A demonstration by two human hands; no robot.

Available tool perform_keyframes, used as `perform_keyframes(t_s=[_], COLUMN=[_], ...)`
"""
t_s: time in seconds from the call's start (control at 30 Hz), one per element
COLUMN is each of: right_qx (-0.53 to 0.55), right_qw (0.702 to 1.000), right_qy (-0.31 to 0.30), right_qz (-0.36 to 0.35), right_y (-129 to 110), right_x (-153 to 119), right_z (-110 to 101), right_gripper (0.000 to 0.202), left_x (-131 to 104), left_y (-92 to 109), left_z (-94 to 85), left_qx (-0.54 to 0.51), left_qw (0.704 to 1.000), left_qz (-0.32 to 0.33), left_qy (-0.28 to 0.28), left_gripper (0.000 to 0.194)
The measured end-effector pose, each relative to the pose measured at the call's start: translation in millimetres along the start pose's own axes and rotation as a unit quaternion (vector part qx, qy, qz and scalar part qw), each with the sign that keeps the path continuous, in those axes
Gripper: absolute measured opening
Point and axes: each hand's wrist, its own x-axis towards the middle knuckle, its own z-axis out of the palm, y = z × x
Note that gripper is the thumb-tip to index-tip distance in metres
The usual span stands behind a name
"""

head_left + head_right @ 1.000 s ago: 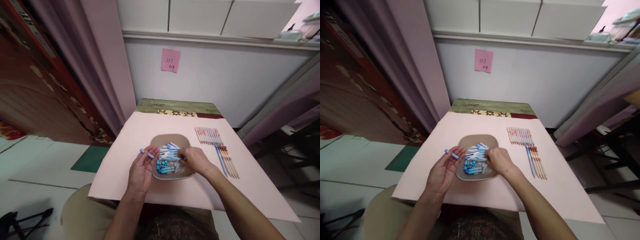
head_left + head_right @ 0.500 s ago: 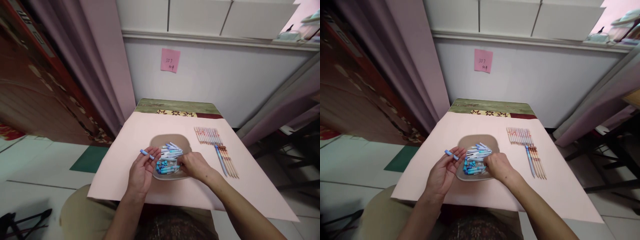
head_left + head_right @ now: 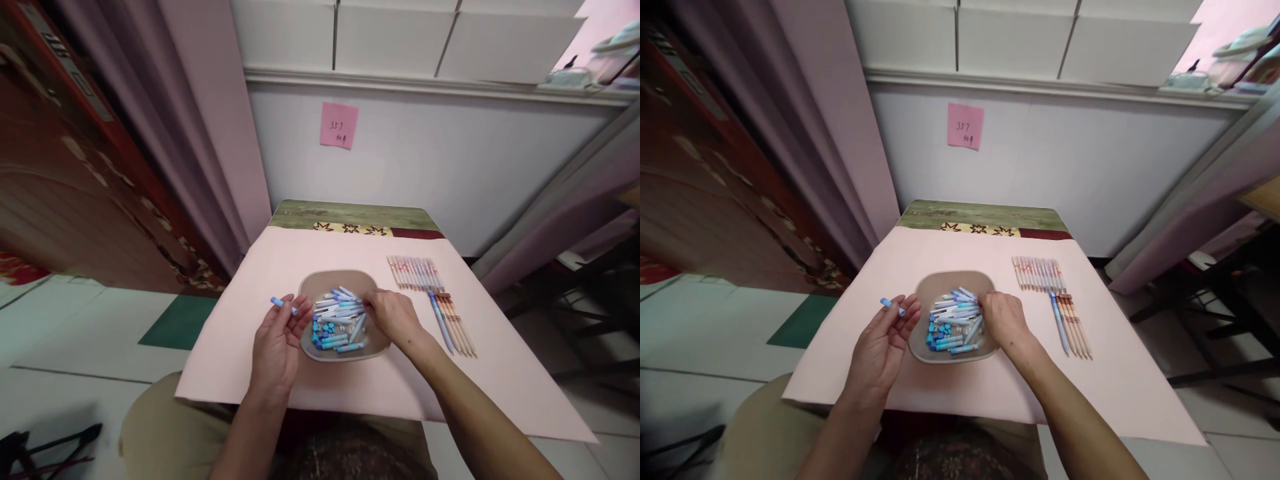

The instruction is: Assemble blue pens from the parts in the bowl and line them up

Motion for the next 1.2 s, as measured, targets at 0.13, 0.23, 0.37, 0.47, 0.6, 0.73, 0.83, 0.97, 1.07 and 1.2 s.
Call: perform_keyframes(t_s=[0.13, 0.23, 0.37, 0.47, 0.6, 0.73, 0.83, 0.97, 1.07, 1.2], right_qx=[0.014, 0.043, 0.063, 0.068, 0.051, 0.041, 0.037, 0.041, 0.028, 0.012], right_qw=[0.999, 0.994, 0.992, 0.989, 0.985, 0.990, 0.995, 0.994, 0.994, 0.994], right_qy=[-0.028, -0.056, -0.053, -0.065, -0.109, -0.096, -0.062, -0.042, -0.047, -0.045], right_qz=[-0.029, -0.079, -0.100, -0.111, -0.122, -0.096, -0.073, -0.090, -0.099, -0.094], right_y=[-6.5, -16.6, -29.7, -34.4, -28.2, -14.6, -13.5, -25.6, -31.5, -31.3], right_x=[6.6, 12.4, 18.1, 18.4, 12.4, 8.9, 13.6, 24.4, 30.5, 32.4], right_z=[8.3, 12.9, 17.0, 17.4, 11.6, 4.6, 3.2, 3.5, 3.3, 5.0], right_gripper=[0.021, 0.019, 0.024, 0.032, 0.023, 0.020, 0.021, 0.021, 0.020, 0.023], left_x=[0.2, 2.9, 11.3, 18.4, 20.6, 13.0, 8.2, 7.9, 9.2, 8.4], left_y=[-6.4, -13.7, -17.1, -17.8, -18.2, -11.4, -5.7, -4.7, -5.8, -6.0], left_z=[-2.3, -2.3, 2.3, 6.1, 4.3, -0.3, -0.9, -2.7, -7.2, -9.8], left_qx=[0.070, 0.135, 0.187, 0.191, 0.150, 0.113, 0.094, 0.080, 0.063, 0.050], left_qw=[0.997, 0.987, 0.970, 0.969, 0.981, 0.988, 0.993, 0.995, 0.995, 0.997], left_qz=[0.043, 0.089, 0.152, 0.154, 0.124, 0.100, 0.066, 0.058, 0.070, 0.063], left_qy=[-0.003, -0.013, -0.029, -0.038, -0.024, -0.012, -0.009, 0.004, 0.011, 0.008], left_gripper=[0.018, 0.024, 0.026, 0.025, 0.026, 0.028, 0.029, 0.031, 0.028, 0.026])
